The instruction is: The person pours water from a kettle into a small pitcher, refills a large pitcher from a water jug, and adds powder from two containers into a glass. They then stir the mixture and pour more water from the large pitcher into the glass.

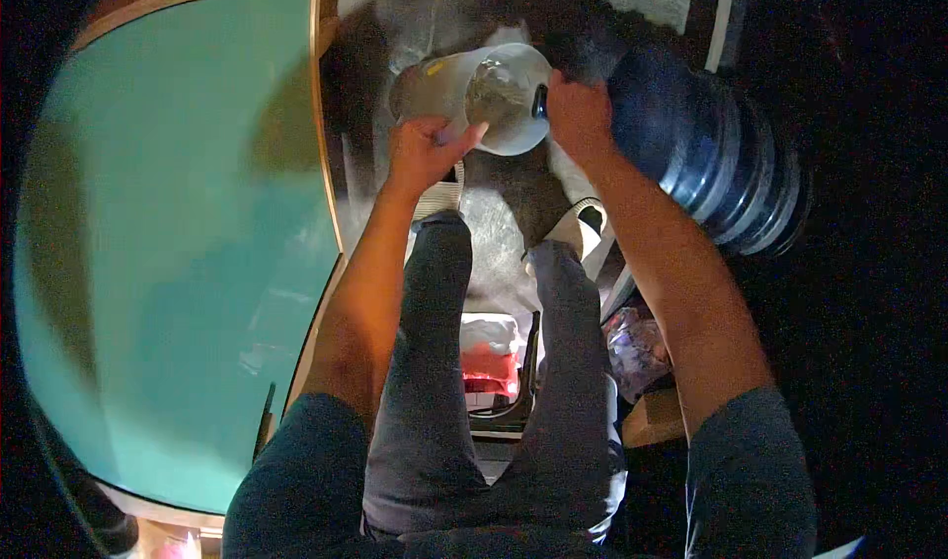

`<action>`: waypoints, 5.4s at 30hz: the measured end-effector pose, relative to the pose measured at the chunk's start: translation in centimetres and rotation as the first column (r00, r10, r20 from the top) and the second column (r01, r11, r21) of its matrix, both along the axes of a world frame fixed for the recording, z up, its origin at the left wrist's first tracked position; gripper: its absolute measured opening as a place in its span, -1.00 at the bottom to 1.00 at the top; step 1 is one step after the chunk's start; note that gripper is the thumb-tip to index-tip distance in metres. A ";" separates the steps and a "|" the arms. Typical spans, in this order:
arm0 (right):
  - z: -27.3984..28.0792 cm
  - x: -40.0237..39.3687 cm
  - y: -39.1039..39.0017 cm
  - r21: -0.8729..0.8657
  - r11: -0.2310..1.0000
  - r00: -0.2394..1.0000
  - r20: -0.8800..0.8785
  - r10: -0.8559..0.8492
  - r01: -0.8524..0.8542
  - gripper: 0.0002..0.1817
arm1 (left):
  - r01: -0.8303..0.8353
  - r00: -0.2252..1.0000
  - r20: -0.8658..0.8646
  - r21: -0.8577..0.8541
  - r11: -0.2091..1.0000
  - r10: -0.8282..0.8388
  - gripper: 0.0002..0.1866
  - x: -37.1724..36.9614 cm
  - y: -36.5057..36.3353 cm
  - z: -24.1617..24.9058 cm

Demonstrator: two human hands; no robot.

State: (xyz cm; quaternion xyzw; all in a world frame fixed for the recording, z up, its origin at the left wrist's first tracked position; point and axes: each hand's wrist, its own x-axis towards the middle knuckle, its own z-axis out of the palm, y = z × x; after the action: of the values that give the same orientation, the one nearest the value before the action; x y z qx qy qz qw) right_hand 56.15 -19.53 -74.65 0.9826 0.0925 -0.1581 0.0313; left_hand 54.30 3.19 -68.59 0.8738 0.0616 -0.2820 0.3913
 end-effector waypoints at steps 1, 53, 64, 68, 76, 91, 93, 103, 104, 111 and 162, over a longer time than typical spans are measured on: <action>1.5 -0.2 -0.5 0.005 1.000 0.998 -0.066 -0.005 0.005 -0.70 | 0.000 1.000 0.009 -0.004 1.000 0.000 -0.53 -0.2 -0.1 0.4; 28.8 -25.0 -36.4 0.579 0.021 -0.185 0.296 -0.937 0.815 0.00 | -0.236 0.830 0.206 -0.713 0.660 0.518 -0.65 -0.5 -6.1 41.7; 45.0 -17.8 -10.8 0.885 -0.332 0.440 -0.454 -0.775 0.327 -0.69 | -0.079 0.930 0.158 -0.797 0.599 0.332 -0.83 -1.3 -4.5 56.0; 59.8 -16.2 -6.6 0.966 -0.256 0.744 -0.197 -0.639 0.035 -0.33 | 0.040 0.952 0.222 -0.772 0.634 0.211 -0.73 -1.1 -5.9 62.9; 72.4 -18.8 -5.1 0.962 0.208 0.595 0.273 -0.756 -0.177 0.10 | 0.247 0.969 0.225 -0.860 0.446 -0.104 -0.70 -1.4 -10.8 70.4; 77.7 -31.5 -16.5 0.903 0.428 0.016 0.429 -0.903 -0.044 0.24 | 0.407 0.800 0.265 -0.899 0.163 -0.538 -0.54 -8.8 -31.7 75.0; 77.4 -33.0 -17.3 0.893 0.449 -0.058 0.448 -0.892 -0.017 0.23 | 0.433 0.756 0.281 -0.892 0.131 -0.591 -0.54 -9.9 -34.1 74.7; 76.1 -37.7 -17.8 0.916 0.388 -0.304 0.400 -0.865 0.102 0.19 | 0.419 0.575 0.198 -0.905 0.077 -0.794 -0.56 -13.5 -41.5 72.8; 76.1 -37.9 -17.3 0.919 0.378 -0.336 0.394 -0.855 0.117 0.19 | 0.426 0.579 0.185 -0.899 0.101 -0.794 -0.56 -13.8 -41.6 73.0; 77.3 -39.4 -12.0 0.908 0.351 -0.466 0.419 -0.779 0.228 0.17 | 0.427 0.393 0.195 -0.904 -0.009 -0.899 -0.59 -14.2 -41.2 74.8; 76.5 -47.8 61.4 0.352 -0.715 -0.782 -0.089 0.616 -0.604 -0.04 | 0.045 -0.969 0.064 -0.904 -0.424 -0.238 -0.66 -55.1 1.4 73.8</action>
State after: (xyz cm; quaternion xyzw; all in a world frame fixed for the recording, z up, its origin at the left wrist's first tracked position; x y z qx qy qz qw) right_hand 8.30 41.84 1.83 0.2095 0.9488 -0.2020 0.1228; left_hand -0.81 4.59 5.25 -0.0598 -0.5464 -0.8206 -0.1566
